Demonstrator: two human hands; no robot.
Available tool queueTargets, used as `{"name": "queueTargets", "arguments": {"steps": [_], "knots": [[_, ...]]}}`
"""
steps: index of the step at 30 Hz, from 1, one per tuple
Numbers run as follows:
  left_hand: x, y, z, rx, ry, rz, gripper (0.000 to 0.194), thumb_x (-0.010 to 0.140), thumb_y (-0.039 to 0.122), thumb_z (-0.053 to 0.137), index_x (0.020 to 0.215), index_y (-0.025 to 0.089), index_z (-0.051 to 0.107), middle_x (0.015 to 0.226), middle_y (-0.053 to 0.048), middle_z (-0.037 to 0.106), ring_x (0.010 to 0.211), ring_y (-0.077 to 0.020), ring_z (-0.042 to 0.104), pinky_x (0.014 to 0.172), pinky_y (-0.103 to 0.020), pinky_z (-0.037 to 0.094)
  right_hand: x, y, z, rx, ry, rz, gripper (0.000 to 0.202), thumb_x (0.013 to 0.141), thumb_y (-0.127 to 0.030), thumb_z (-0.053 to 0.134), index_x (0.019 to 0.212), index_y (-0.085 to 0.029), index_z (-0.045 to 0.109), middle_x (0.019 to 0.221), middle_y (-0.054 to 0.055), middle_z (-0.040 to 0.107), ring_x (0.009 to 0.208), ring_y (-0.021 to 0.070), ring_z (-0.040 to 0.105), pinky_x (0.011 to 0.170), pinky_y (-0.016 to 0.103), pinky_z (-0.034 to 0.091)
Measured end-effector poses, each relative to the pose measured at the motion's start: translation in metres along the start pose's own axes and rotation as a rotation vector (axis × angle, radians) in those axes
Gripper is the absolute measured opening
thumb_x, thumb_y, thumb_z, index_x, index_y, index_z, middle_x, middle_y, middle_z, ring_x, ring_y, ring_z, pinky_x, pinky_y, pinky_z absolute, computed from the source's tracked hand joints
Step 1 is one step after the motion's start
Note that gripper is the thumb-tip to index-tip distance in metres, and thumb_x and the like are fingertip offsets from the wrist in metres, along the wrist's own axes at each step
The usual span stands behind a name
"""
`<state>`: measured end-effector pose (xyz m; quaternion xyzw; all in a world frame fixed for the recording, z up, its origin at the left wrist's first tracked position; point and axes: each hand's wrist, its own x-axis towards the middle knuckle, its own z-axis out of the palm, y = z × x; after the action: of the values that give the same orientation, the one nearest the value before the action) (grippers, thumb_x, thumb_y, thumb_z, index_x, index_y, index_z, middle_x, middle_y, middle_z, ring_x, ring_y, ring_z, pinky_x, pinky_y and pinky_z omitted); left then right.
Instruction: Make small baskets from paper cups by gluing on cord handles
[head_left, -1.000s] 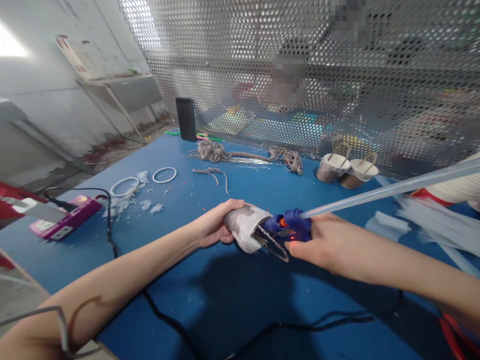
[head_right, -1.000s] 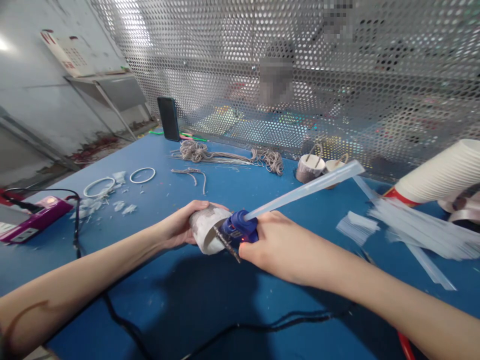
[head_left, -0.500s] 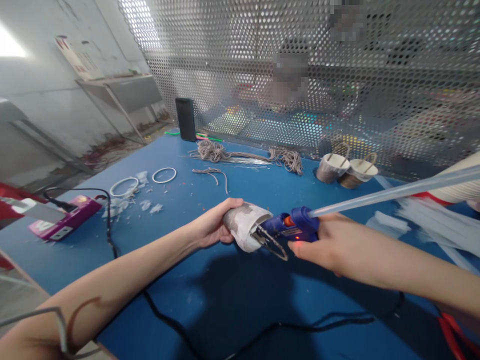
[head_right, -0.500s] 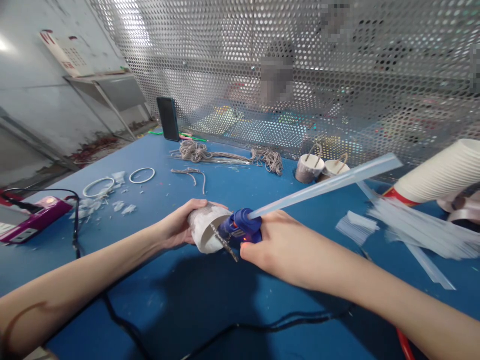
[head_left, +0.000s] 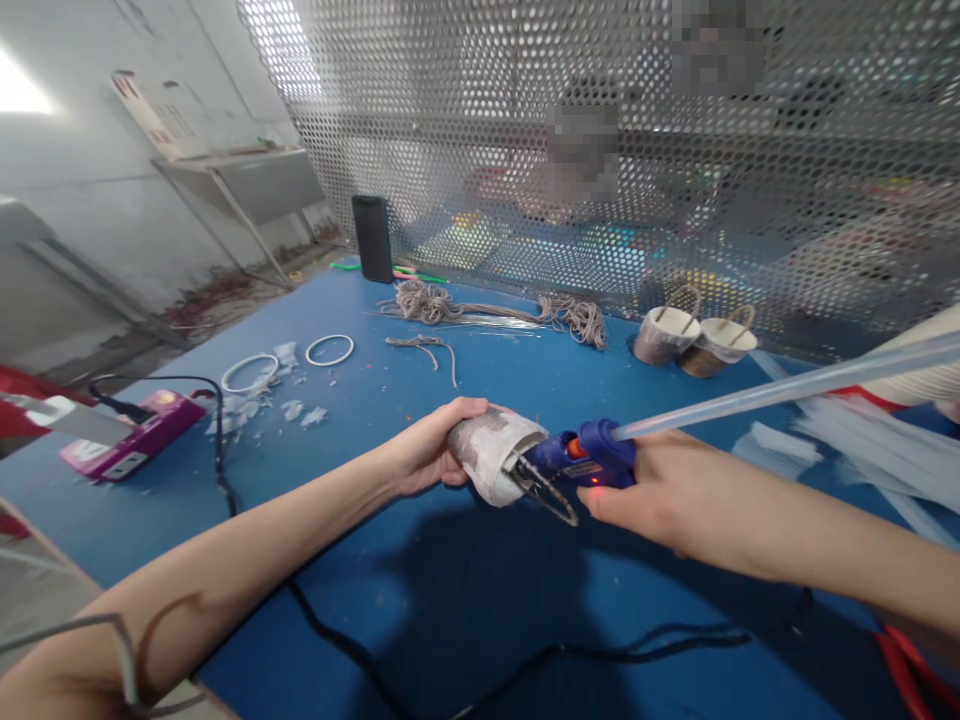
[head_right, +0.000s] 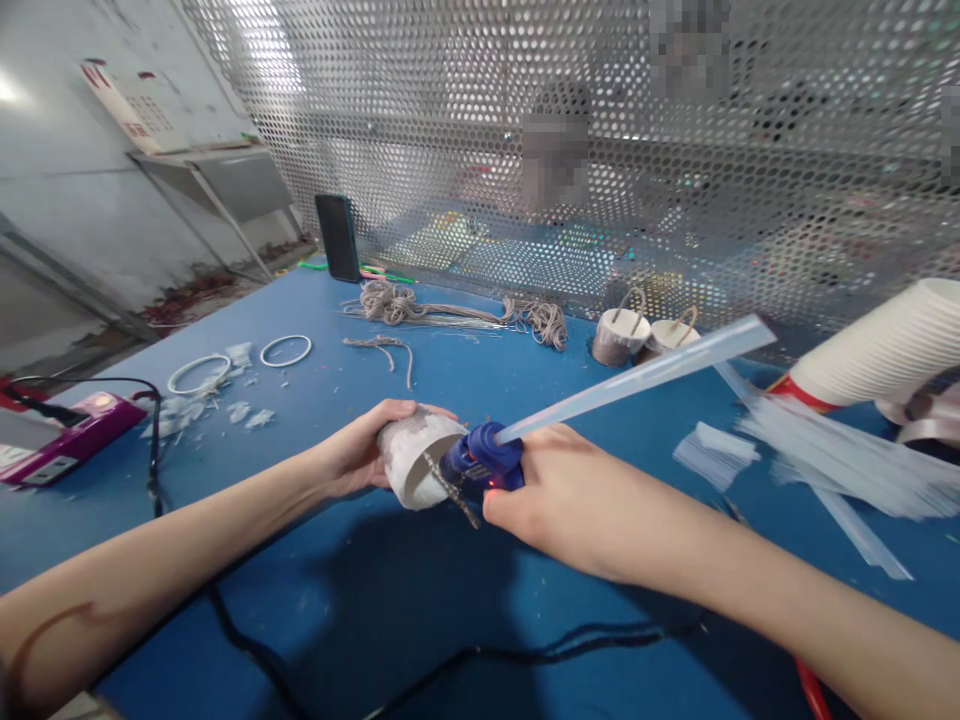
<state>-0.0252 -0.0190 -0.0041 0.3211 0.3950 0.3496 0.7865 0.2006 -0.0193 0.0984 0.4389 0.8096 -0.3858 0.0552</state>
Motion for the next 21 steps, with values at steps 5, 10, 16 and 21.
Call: {"name": "queueTargets", "arguments": {"steps": [5, 10, 16, 21], "knots": [[-0.001, 0.0, 0.0, -0.004, -0.007, 0.014, 0.045, 0.079, 0.043, 0.055, 0.108, 0.009, 0.063, 0.073, -0.009, 0.069, 0.052, -0.0122, 0.06, 0.038, -0.015, 0.038, -0.004, -0.001, 0.0, 0.058, 0.013, 0.02, 0.015, 0.077, -0.026, 0.048, 0.064, -0.02, 0.045, 0.049, -0.007, 0.035, 0.044, 0.0084, 0.03, 0.044, 0.022, 0.026], [-0.001, 0.0, 0.0, -0.006, -0.008, 0.028, 0.045, 0.081, 0.042, 0.054, 0.11, 0.009, 0.063, 0.072, -0.009, 0.069, 0.053, -0.0128, 0.061, 0.04, -0.016, 0.041, -0.005, 0.0, -0.002, 0.043, -0.006, 0.008, 0.008, 0.077, -0.023, 0.048, 0.069, -0.021, 0.048, 0.05, -0.008, 0.035, 0.043, 0.0088, 0.034, 0.045, 0.023, 0.028], [-0.002, 0.001, 0.001, -0.01, -0.013, 0.024, 0.047, 0.079, 0.044, 0.055, 0.11, 0.009, 0.063, 0.072, -0.009, 0.069, 0.052, -0.0127, 0.06, 0.038, -0.016, 0.041, 0.0, -0.01, 0.0, 0.025, -0.003, -0.015, 0.01, 0.076, -0.02, 0.047, 0.066, -0.02, 0.046, 0.05, -0.007, 0.038, 0.046, 0.0089, 0.035, 0.046, 0.022, 0.027], [-0.001, 0.001, 0.001, -0.01, -0.016, 0.024, 0.047, 0.079, 0.043, 0.056, 0.11, 0.008, 0.063, 0.071, -0.009, 0.069, 0.048, -0.0113, 0.059, 0.037, -0.016, 0.04, 0.005, 0.003, 0.009, -0.005, 0.069, -0.102, 0.011, 0.076, -0.021, 0.045, 0.065, -0.02, 0.044, 0.058, -0.005, 0.042, 0.051, 0.0089, 0.033, 0.046, 0.021, 0.027]]}}
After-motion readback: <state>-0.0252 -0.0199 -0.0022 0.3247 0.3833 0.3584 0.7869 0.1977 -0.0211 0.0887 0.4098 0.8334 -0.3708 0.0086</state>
